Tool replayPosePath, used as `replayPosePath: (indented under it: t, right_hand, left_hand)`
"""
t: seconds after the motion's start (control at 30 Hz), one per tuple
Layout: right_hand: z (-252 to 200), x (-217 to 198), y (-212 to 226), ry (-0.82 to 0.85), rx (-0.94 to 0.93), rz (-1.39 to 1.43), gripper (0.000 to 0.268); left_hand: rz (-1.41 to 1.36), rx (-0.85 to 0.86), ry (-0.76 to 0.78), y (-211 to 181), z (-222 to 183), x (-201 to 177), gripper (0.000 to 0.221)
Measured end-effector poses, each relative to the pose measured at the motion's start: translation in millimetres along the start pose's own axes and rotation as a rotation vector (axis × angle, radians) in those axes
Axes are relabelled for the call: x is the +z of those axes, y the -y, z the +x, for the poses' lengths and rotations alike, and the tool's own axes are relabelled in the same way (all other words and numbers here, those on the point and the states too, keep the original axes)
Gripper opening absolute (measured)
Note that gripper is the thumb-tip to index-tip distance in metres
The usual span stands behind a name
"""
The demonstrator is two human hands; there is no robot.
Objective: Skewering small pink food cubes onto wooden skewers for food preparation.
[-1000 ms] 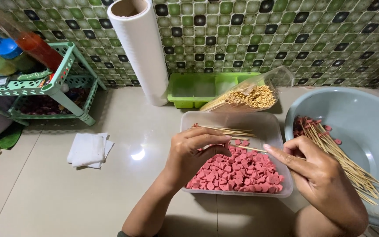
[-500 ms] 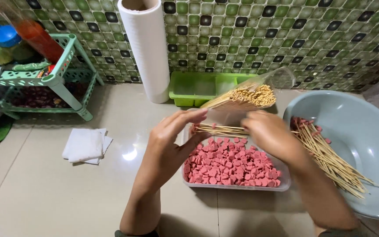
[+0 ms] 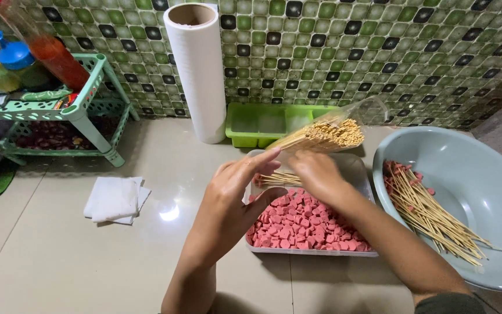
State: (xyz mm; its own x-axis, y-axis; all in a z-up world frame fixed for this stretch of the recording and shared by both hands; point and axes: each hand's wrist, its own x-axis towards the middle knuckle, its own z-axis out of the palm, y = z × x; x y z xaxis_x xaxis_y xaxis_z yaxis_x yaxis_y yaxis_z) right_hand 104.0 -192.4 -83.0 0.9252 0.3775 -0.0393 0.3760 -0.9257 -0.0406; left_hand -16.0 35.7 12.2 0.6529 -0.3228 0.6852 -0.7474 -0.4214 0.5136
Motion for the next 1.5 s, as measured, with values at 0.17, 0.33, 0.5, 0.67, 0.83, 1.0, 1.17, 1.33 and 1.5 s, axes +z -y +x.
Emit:
replayPosePath:
  t: [0.17, 0.33, 0.5, 0.67, 0.83, 1.0, 1.17, 1.33, 1.5]
  right_hand:
    - [-57, -89, -14, -0.045, 0.303, 0.362, 0.032]
    - [-34, -62, -77, -0.347, 0.168, 0.125, 0.024]
    - [-22, -50, -77, -0.402, 0.135, -0.008, 0.024]
    - [-15, -51, -79, -0.382, 0.103, -0.003, 0.028]
    - [-32, -85, -58, -0.359, 0.223, 0.243, 0.012]
    - [-83, -102, -64, -0.916, -0.144, 0.316, 0.009]
    - [-141, -70, -87, -1.443, -0.245, 0.615, 0.016]
    - [-162, -52, -63, -1.474, -0.147, 1.079, 0.015]
    - [-171, -40, -74, -1.441, -0.072, 0.772, 0.026]
  left_hand:
    - [0.009, -0.007, 0.005, 0, 2, 0, 0.063]
    - [0.031, 0.026, 0.028, 1, 6, 10, 0.06]
    - [0.049, 0.038, 0.069, 1, 9, 19, 0.058]
    - [0.057, 0.038, 0.082, 3, 7, 24, 0.061]
    - [0.051, 0.015, 0.115, -1, 5, 20, 0.058]
    - [0.062, -0.018, 0.118, -9, 8, 16, 0.048]
    - [0.033, 0.013, 0.094, -4, 14, 31, 0.043]
    - [0.089, 0.014, 0.22, 7, 9, 68, 0.055]
    - [0.086, 0.013, 0.316, 3, 14, 65, 0.011]
